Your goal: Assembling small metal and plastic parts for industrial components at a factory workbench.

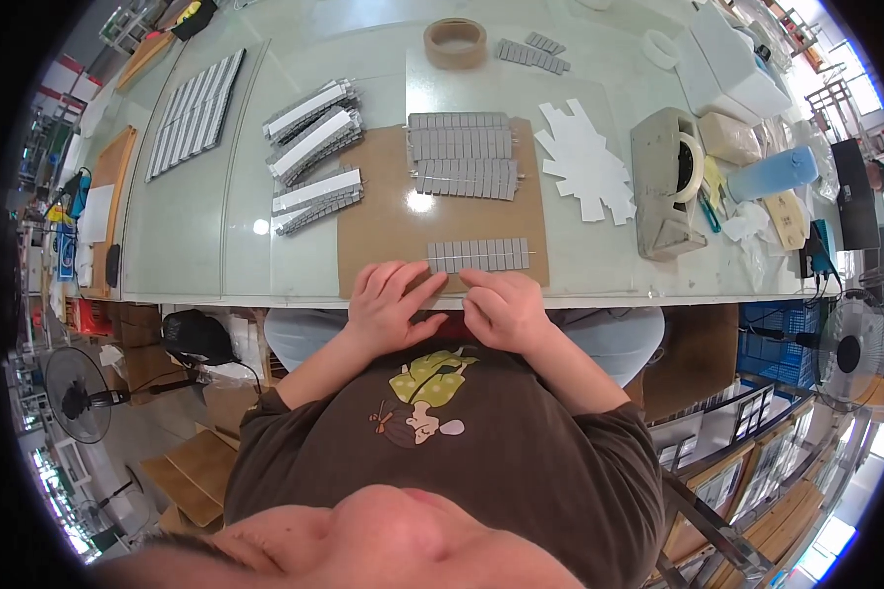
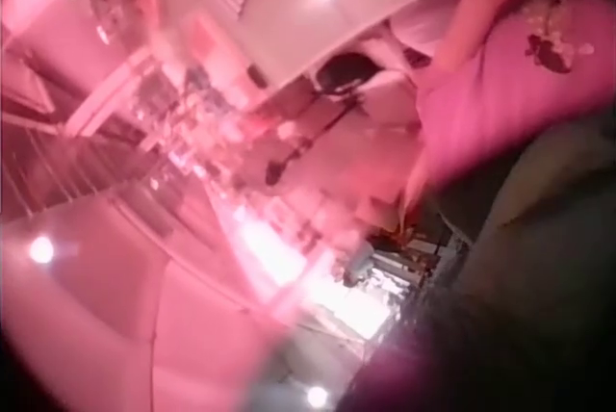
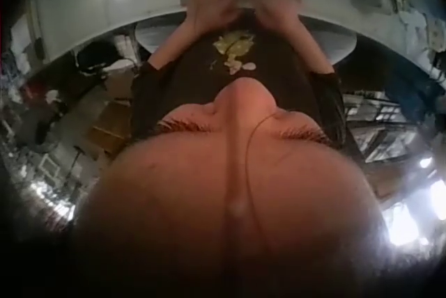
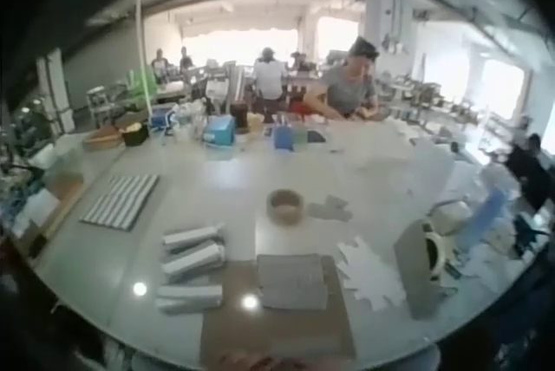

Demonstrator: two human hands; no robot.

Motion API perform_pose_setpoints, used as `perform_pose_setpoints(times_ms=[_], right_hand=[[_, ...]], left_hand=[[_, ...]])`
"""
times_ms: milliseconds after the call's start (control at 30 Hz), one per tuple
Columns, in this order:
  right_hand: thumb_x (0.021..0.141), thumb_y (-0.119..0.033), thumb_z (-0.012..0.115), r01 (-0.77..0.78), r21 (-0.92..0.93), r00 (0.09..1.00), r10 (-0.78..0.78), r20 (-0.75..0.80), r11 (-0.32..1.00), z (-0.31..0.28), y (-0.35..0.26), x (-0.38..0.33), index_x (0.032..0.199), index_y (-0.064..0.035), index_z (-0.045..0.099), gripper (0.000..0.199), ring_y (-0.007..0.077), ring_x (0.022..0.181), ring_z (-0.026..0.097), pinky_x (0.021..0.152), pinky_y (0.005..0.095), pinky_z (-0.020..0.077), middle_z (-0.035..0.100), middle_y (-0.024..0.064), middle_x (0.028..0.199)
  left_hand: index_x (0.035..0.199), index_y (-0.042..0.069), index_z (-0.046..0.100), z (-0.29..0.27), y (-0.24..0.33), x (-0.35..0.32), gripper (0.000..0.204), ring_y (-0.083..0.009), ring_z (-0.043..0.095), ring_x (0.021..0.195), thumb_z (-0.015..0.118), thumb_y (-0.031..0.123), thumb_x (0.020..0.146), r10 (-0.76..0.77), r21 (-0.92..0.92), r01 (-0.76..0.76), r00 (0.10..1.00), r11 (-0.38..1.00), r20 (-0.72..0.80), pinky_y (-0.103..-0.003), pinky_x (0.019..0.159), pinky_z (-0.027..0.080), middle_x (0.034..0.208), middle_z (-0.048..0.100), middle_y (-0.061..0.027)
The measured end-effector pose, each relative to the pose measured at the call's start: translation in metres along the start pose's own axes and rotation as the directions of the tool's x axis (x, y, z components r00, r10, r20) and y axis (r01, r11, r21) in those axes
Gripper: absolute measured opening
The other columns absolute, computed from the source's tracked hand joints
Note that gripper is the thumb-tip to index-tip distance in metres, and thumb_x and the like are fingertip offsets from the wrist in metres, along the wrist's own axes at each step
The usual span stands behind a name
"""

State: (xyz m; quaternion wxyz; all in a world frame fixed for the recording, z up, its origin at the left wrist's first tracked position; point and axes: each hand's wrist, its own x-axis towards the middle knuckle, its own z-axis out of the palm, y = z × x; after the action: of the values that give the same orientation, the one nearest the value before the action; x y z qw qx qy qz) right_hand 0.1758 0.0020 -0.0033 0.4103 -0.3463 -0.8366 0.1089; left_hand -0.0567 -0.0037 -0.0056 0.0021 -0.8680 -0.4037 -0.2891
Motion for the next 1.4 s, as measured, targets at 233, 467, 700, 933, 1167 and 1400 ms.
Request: perform_pose_setpoints(times_ms=[233, 467, 700, 933, 1167, 1400], right_hand=[[0.071, -0.004, 0.071, 0.021, -0.023, 0.999, -0.02, 0.025, 1.0, 0.002, 0.003, 0.0, 0.082, -0.0051, 0.062, 0.014, 0.0254, 0.07, 0.068, 0.059, 0.0354, 0.0533, 0.071, 0.0123, 0.102], [0.071, -0.004, 0.071, 0.025, -0.018, 1.0, -0.024, 0.009, 1.0, 0.003, 0.004, -0.001, 0.082, -0.0053, 0.062, 0.014, 0.0254, 0.071, 0.068, 0.058, 0.0356, 0.0522, 0.071, 0.0125, 0.103], [0.071, -0.004, 0.071, 0.03, 0.026, 1.0, -0.03, -0.001, 0.999, 0.003, 0.008, -0.005, 0.082, -0.0055, 0.061, 0.015, 0.0252, 0.068, 0.066, 0.057, 0.0357, 0.0516, 0.071, 0.011, 0.099], [0.069, -0.002, 0.072, -0.036, 0.178, 0.999, 0.042, -0.031, 0.983, -0.007, 0.008, -0.014, 0.082, -0.0064, 0.06, 0.018, 0.0254, 0.062, 0.063, 0.055, 0.0352, 0.0492, 0.071, 0.0108, 0.094], [0.07, 0.001, 0.069, -0.071, 0.007, 0.98, 0.071, -0.186, 0.997, -0.031, 0.024, -0.026, 0.078, -0.005, 0.061, 0.013, 0.0254, 0.058, 0.061, 0.055, 0.0348, 0.0498, 0.072, 0.0132, 0.09], [0.079, 0.005, 0.065, -0.294, 0.213, 0.924, 0.334, -0.187, 0.932, -0.045, 0.029, -0.038, 0.084, -0.0006, 0.062, 0.008, 0.0102, 0.059, 0.055, 0.052, 0.0229, 0.0431, 0.072, 0.0171, 0.097]], left_hand=[[0.124, 0.023, 0.067, 0.0, 0.0, 0.003, 0.055, -0.0228, 0.049, 0.118, 0.075, 0.047, 0.075, -0.016, 0.036, 0.013, 0.997, 0.999, 0.074, -0.042, 0.101, 0.039, 0.128, 0.055, -0.0016], [0.125, 0.024, 0.067, 0.001, 0.001, 0.004, 0.055, -0.0228, 0.05, 0.118, 0.075, 0.047, 0.075, -0.008, 0.043, 0.005, 0.997, 0.999, 0.074, -0.042, 0.101, 0.039, 0.128, 0.055, -0.0016], [0.123, 0.022, 0.068, 0.0, 0.001, 0.005, 0.055, -0.0225, 0.052, 0.116, 0.076, 0.046, 0.074, 0.006, 0.04, -0.008, 0.999, 0.999, 0.049, -0.041, 0.101, 0.039, 0.126, 0.057, -0.0012], [0.117, 0.017, 0.068, 0.005, 0.0, 0.002, 0.053, -0.0212, 0.056, 0.108, 0.077, 0.043, 0.072, 0.005, 0.014, -0.004, 0.999, 1.0, -0.036, -0.039, 0.093, 0.043, 0.117, 0.06, 0.0004], [0.116, 0.016, 0.067, 0.003, 0.0, 0.003, 0.053, -0.0196, 0.056, 0.106, 0.077, 0.042, 0.071, 0.0, 0.024, 0.001, 0.999, 1.0, -0.042, -0.037, 0.089, 0.043, 0.115, 0.06, 0.0012], [0.108, 0.014, 0.073, 0.009, -0.002, -0.001, 0.045, -0.0225, 0.059, 0.099, 0.077, 0.04, 0.072, 0.026, 0.003, -0.025, 0.993, 1.0, -0.114, -0.038, 0.087, 0.044, 0.109, 0.064, -0.0003]])
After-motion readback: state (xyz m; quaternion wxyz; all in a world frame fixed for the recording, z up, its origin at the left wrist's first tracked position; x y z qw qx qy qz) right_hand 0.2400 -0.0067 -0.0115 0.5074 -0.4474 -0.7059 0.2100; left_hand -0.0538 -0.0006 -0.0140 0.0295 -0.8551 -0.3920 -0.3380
